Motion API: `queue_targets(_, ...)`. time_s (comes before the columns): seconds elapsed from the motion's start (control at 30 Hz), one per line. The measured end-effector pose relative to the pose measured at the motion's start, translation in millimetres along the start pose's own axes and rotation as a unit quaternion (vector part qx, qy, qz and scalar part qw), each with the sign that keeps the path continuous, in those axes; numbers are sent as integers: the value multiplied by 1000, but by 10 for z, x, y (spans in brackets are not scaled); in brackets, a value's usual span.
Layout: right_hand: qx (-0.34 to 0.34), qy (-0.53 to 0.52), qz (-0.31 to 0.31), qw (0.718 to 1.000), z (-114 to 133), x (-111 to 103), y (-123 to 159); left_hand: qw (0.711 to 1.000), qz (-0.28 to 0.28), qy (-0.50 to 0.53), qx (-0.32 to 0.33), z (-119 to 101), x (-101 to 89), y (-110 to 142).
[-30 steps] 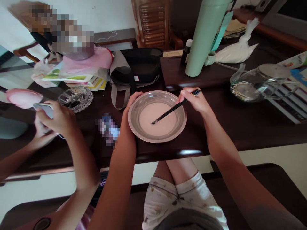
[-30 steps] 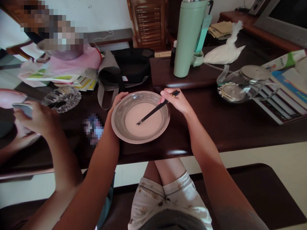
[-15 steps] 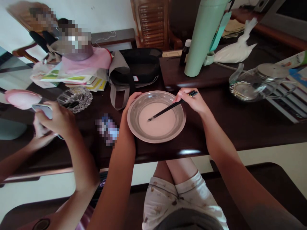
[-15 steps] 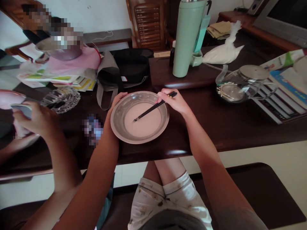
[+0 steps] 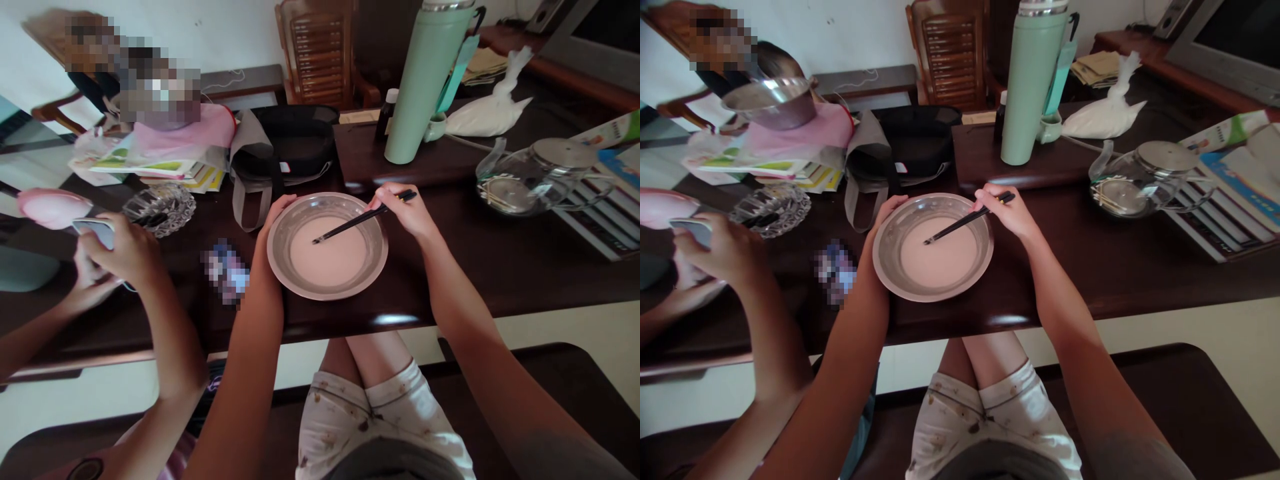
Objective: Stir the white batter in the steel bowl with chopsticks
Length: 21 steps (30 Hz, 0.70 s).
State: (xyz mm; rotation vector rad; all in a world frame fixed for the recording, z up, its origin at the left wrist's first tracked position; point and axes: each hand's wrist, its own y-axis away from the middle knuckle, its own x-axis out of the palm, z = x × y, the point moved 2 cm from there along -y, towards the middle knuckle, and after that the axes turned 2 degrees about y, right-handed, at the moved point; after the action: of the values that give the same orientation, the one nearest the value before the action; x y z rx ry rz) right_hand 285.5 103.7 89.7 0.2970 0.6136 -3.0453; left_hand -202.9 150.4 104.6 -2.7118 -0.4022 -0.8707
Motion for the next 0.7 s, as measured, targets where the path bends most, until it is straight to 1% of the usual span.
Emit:
queue_targets(0.07,0,-10,-24,1000,-14,-36,-3,999,23,-26,-5,7,-90,-50)
queue_targets(0.1,0,-18,-24,1000,-13,-41,-1,999,31,-32,-6,10,-129,-66)
queue_targets(0.17,2,-26,-1,1000,7,-18,10,998,40,-38,-9,12,-164,-69)
queue_targets(0.23,4,-24,35,999,34,32,20,998,46,-40,-8,7,-127,-33)
queue_targets(0.3,6,-17,50,999,41,66,19,998,47,-35,-13,1,-37,25)
queue_targets(0.4,1,-19,19,1000,5,42,1,999,46,-21,-13,-7,98,104)
queue_targets(0.47,-2,-27,-9,1000,-24,3,-7,999,40,-18,-6,-11,118,118)
queue_targets(0.53,0,-32,-11,999,-30,-11,-3,999,35,-22,-3,-11,70,93)
queue_targets(0.63,8,-27,33,999,-5,31,14,999,32,-30,-6,-4,-60,13)
queue_targets(0.7,11,-15,48,999,4,55,15,999,35,-26,-5,1,-117,-33)
